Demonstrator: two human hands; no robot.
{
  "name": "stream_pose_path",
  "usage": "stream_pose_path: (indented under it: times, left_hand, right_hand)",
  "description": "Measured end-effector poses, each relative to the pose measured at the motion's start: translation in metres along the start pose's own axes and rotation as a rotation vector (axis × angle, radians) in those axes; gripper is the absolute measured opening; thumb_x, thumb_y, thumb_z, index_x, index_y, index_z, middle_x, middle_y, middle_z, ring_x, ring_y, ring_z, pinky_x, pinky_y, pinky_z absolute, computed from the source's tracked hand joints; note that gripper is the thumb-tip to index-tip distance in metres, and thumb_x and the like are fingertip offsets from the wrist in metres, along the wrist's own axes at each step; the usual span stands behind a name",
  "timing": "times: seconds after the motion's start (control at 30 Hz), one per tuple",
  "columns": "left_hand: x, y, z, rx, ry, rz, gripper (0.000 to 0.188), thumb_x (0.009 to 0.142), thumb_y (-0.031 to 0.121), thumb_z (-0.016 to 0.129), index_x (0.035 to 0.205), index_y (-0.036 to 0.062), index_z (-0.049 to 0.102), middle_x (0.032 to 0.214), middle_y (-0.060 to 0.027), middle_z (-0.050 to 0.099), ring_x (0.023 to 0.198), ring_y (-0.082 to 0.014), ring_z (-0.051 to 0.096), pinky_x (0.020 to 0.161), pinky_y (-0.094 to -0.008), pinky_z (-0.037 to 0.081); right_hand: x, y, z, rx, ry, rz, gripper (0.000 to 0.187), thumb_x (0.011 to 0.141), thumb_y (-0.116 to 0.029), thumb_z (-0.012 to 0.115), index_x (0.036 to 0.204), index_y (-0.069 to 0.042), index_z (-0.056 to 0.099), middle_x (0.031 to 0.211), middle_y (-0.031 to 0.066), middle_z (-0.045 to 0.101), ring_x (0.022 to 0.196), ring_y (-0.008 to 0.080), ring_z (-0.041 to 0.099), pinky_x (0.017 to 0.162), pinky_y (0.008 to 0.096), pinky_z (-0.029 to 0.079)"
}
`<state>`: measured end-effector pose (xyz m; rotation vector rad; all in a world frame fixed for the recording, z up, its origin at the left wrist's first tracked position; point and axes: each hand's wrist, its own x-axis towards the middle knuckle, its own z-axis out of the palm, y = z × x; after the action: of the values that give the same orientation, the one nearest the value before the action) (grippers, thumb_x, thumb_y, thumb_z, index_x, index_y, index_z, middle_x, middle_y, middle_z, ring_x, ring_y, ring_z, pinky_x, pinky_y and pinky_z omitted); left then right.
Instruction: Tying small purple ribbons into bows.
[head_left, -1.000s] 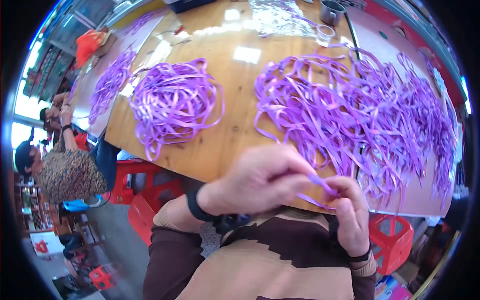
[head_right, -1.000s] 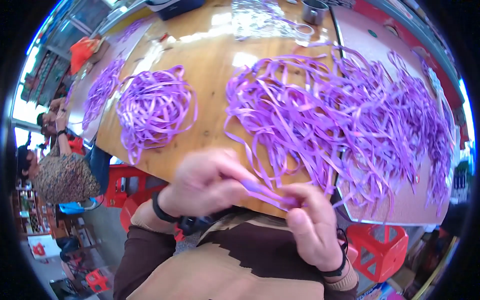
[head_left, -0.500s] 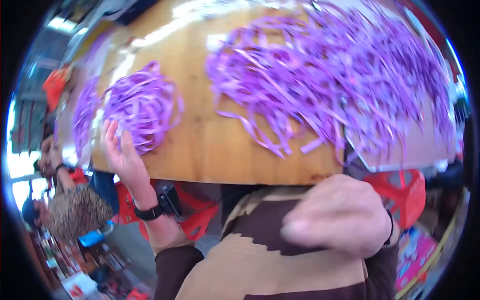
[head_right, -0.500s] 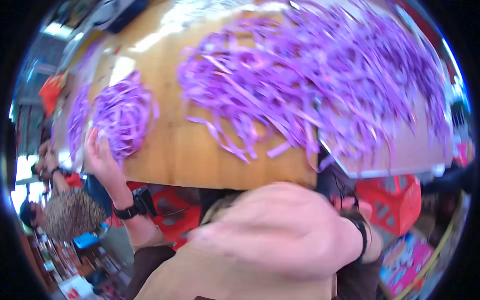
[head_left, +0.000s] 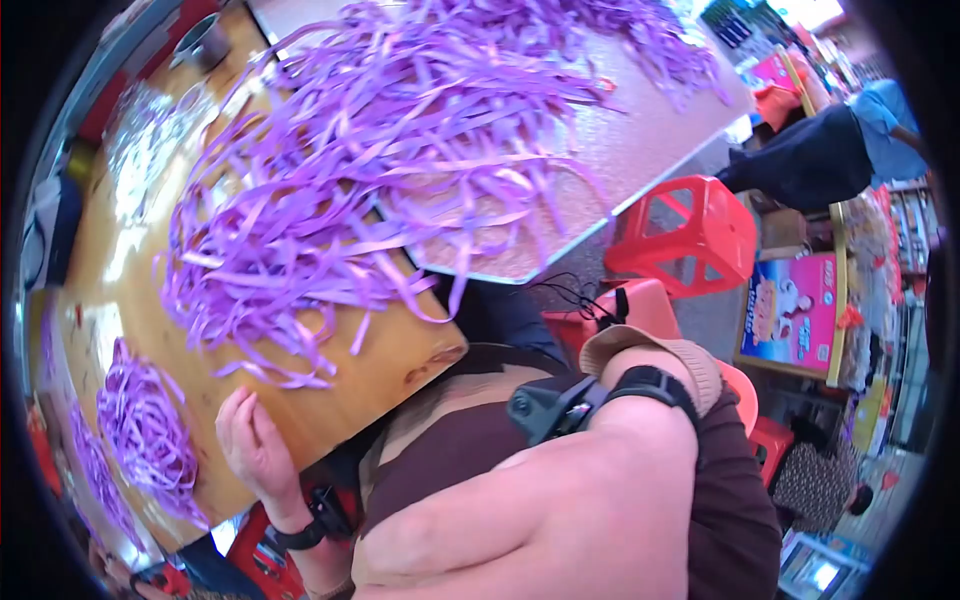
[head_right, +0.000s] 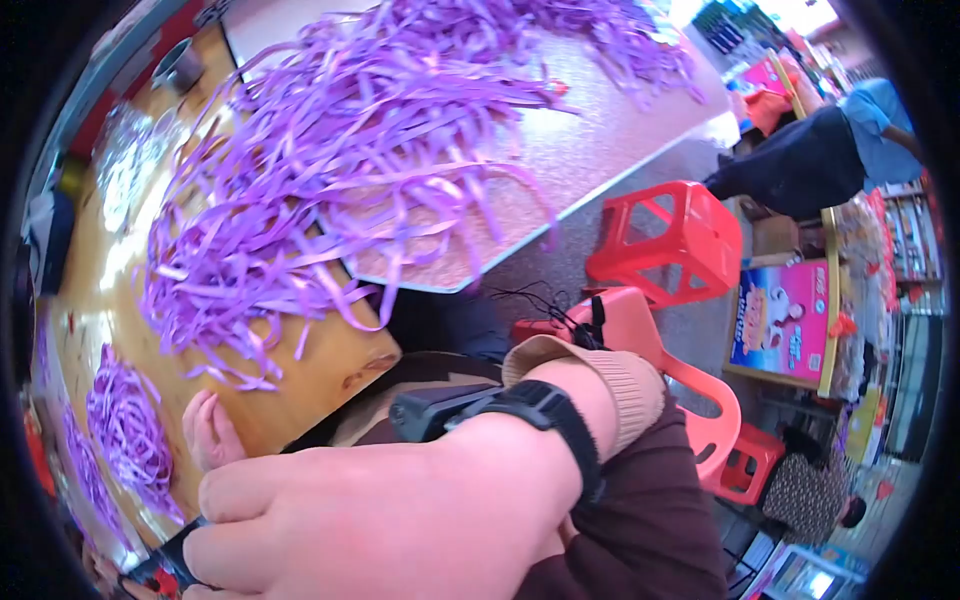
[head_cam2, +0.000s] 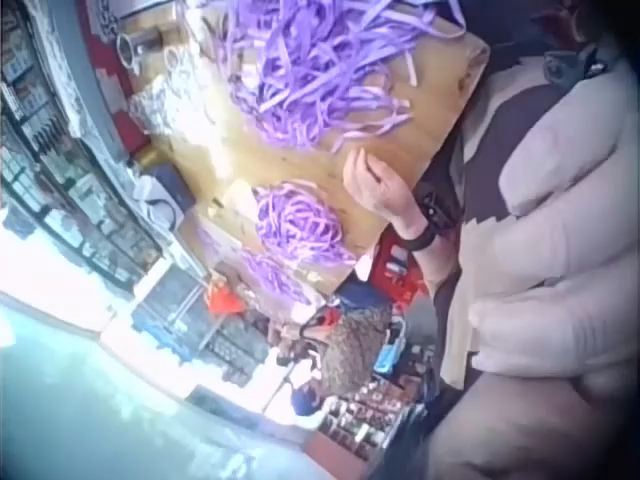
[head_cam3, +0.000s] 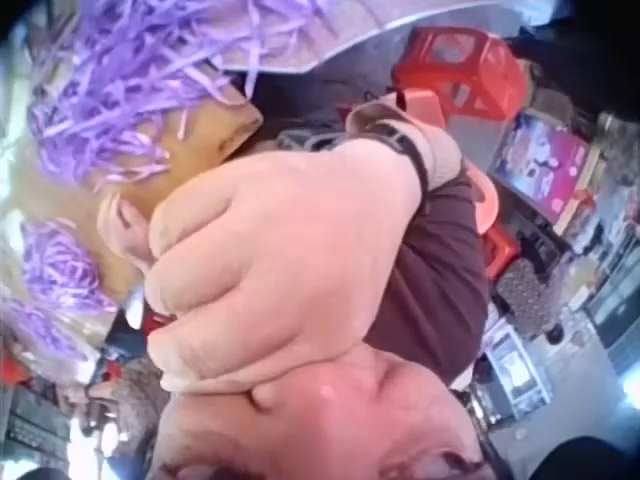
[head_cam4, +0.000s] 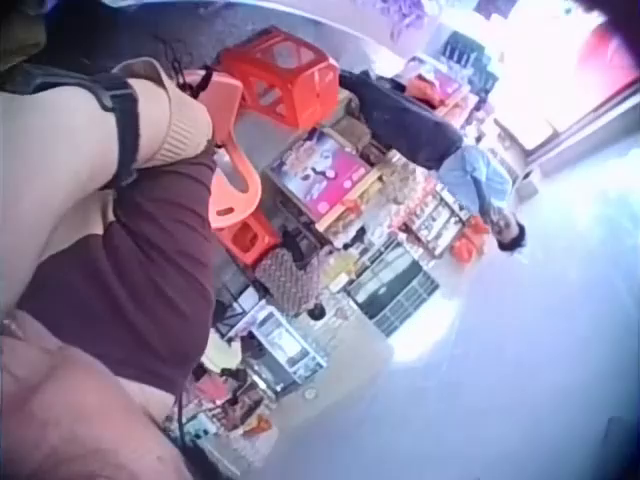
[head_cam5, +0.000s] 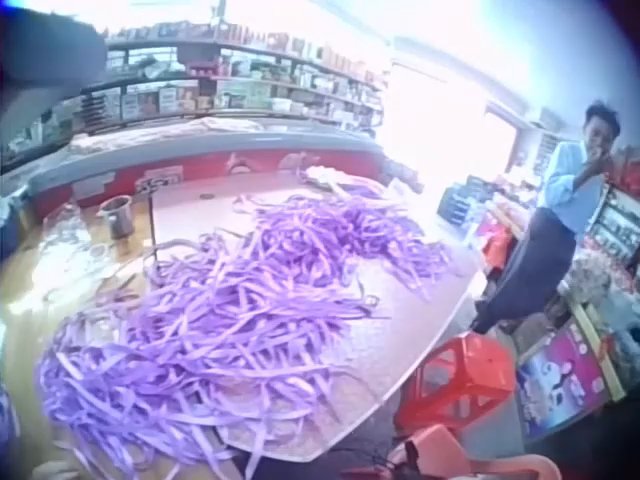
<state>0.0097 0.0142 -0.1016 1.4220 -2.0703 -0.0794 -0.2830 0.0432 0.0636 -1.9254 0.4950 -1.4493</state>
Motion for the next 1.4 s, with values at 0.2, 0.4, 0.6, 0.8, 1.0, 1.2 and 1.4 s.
stream_pose_path:
  times: [0.2, 0.4, 0.6, 0.8, 1.0, 1.2, 1.4]
  left_hand:
    - [0.002, 0.004, 0.006, -0.033, 0.013, -0.047, 0.009, 0.081, -0.002, 0.053, 0.089, -0.0037, 0.057, 0.096, -0.0141, 0.058, 0.09, -0.0258, 0.055, 0.081, -0.0329, 0.042]
    - [0.001, 0.007, 0.0, 0.003, -0.032, -0.074, 0.009, 0.082, -0.002, 0.052, 0.089, -0.0045, 0.057, 0.096, -0.0145, 0.058, 0.09, -0.026, 0.055, 0.081, -0.0326, 0.042]
    - [-0.005, 0.007, -0.002, 0.015, -0.02, -0.096, 0.011, 0.081, -0.003, 0.052, 0.09, -0.0045, 0.057, 0.096, -0.0151, 0.058, 0.092, -0.0279, 0.055, 0.082, -0.034, 0.042]
    - [0.002, 0.026, 0.007, 0.125, -0.019, -0.045, 0.012, 0.08, -0.004, 0.052, 0.09, -0.0036, 0.057, 0.097, -0.0154, 0.059, 0.093, -0.0289, 0.055, 0.083, -0.0349, 0.043]
    - [-0.002, 0.026, 0.005, 0.238, 0.04, -0.087, 0.01, 0.08, -0.004, 0.053, 0.088, -0.0021, 0.057, 0.095, -0.0133, 0.059, 0.092, -0.0274, 0.056, 0.082, -0.0348, 0.043]
    - [-0.006, 0.027, 0.006, 0.235, 0.07, -0.116, 0.01, 0.08, -0.004, 0.052, 0.088, -0.0017, 0.057, 0.095, -0.0132, 0.058, 0.092, -0.0274, 0.055, 0.082, -0.0344, 0.043]
    - [-0.007, 0.029, 0.008, 0.248, 0.081, -0.128, 0.01, 0.08, -0.003, 0.052, 0.089, -0.0018, 0.057, 0.095, -0.0132, 0.058, 0.091, -0.0272, 0.055, 0.082, -0.0342, 0.043]
  right_hand:
    - [-0.02, 0.014, -0.009, -0.049, 0.108, -0.135, 0.019, 0.079, -0.014, 0.053, 0.087, 0.002, 0.057, 0.08, 0.009, 0.053, 0.07, 0.0219, 0.054, 0.058, 0.0293, 0.042]
    - [-0.041, 0.031, -0.019, 0.033, 0.138, -0.171, 0.02, 0.08, -0.009, 0.053, 0.095, 0.004, 0.056, 0.084, 0.01, 0.057, 0.07, 0.024, 0.057, 0.059, 0.0321, 0.045]
    - [-0.024, 0.023, -0.034, 0.585, 0.021, -0.004, 0.022, 0.086, -0.008, 0.047, 0.083, 0.008, 0.062, 0.08, 0.0139, 0.058, 0.064, 0.0251, 0.057, 0.054, 0.0325, 0.044]
    - [-0.034, 0.023, 0.023, 1.218, 0.309, -0.315, 0.023, 0.082, -0.008, 0.048, 0.088, 0.011, 0.06, 0.093, 0.0249, 0.052, 0.068, 0.033, 0.057, 0.054, 0.0359, 0.046]
    - [-0.04, 0.047, 0.015, 1.572, 0.15, -0.307, 0.04, 0.081, -0.026, 0.053, 0.093, 0.011, 0.059, 0.103, 0.031, 0.047, 0.087, 0.0415, 0.052, 0.072, 0.0436, 0.046]
    - [-0.051, 0.045, 0.018, 1.858, 0.191, -0.51, 0.062, 0.082, -0.045, 0.051, 0.122, 0.002, 0.044, 0.127, 0.0269, 0.039, 0.121, 0.0578, 0.011, 0.091, 0.0608, 0.024]
    - [-0.047, 0.062, 0.02, 1.765, -0.069, -0.6, 0.068, 0.079, -0.05, 0.055, 0.111, 0.009, 0.048, 0.13, 0.0366, 0.021, 0.12, 0.0521, 0.02, 0.095, 0.0543, 0.023]
